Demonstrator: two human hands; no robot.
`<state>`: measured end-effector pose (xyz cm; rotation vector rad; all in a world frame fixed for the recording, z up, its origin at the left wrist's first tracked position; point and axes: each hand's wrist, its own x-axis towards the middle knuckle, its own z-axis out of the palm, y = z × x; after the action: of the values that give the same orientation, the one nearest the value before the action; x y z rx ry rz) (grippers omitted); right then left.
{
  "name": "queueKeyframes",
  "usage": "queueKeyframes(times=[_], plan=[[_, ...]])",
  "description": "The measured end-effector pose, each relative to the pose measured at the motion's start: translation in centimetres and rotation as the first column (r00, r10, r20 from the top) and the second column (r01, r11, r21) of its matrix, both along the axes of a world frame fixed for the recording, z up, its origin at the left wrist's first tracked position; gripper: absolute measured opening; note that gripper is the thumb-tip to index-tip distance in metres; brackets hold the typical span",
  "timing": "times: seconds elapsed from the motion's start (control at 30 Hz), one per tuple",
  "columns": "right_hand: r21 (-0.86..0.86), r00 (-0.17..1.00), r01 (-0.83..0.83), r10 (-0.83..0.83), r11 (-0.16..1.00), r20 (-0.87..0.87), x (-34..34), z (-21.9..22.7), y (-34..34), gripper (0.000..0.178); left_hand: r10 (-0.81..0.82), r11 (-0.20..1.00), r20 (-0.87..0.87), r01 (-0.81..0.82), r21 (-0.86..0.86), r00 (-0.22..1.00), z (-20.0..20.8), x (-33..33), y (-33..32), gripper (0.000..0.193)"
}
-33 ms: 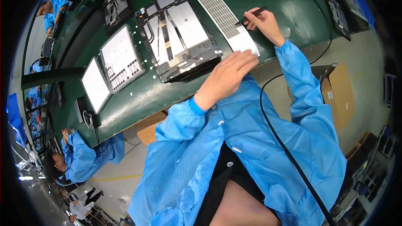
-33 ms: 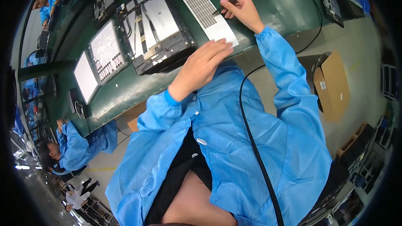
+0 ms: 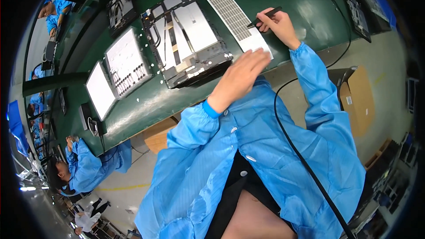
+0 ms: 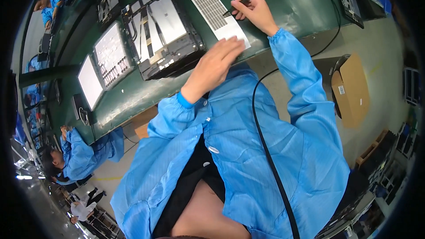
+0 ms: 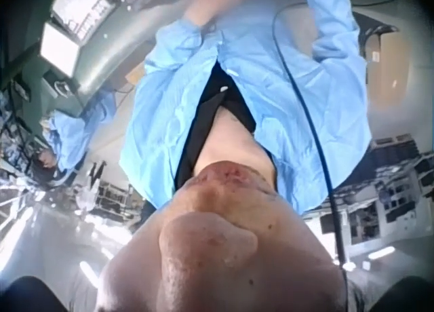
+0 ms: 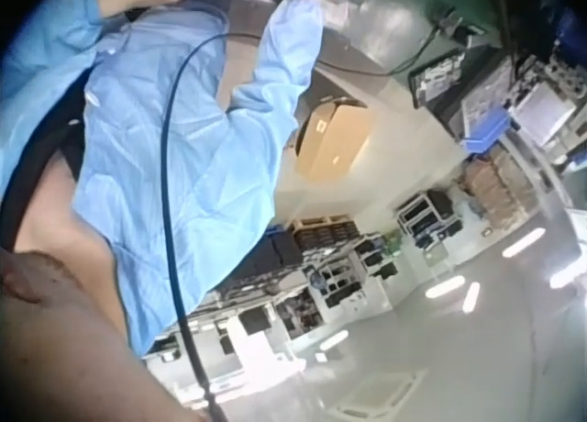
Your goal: Assembling or repairing internal components of an electronic device at a factory workstation.
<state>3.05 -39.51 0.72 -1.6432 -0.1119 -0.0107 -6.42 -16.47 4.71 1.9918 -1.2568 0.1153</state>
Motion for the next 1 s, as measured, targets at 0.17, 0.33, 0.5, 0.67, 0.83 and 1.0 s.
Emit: queueKeyframes(times=[0.17,0.33,0.5,0.67,0.83,1.0], plan=[[-0.002,0.999,-0.003,0.003,1.0,0.033,-0.9,-0.2,0.0,0.021,0.176,0.956,0.088,-0.192,0.222,0.98,-2.5,1.0,-2.2,0.051],[-0.056,0.999,0.052,-0.052,0.997,-0.004,-1.6,0.6,-0.2,0.02,0.199,0.948,0.038,-0.202,0.247,0.979,-2.4,0.8,-2.7,0.05],[-0.092,0.997,0.035,-0.028,0.995,0.071,-1.2,-0.3,-0.3,0.019,0.209,0.94,0.039,-0.211,0.268,0.977,-2.4,1.0,-3.1,0.05],[-0.07,0.999,-0.021,0.024,0.997,0.041,-0.8,0.1,-0.3,0.019,0.196,0.947,0.022,-0.195,0.255,0.98,-2.2,1.3,-2.6,0.052],[0.18,0.998,0.032,-0.022,0.983,-0.06,0.4,0.8,-0.5,0.024,0.206,0.951,0.032,-0.207,0.228,0.978,-2.1,1.2,-2.2,0.057],[0.225,1.0,-0.008,0.003,0.974,0.022,3.6,5.0,4.3,0.027,0.084,0.987,0.325,-0.123,0.099,0.942,6.4,-1.2,1.5,0.048]])
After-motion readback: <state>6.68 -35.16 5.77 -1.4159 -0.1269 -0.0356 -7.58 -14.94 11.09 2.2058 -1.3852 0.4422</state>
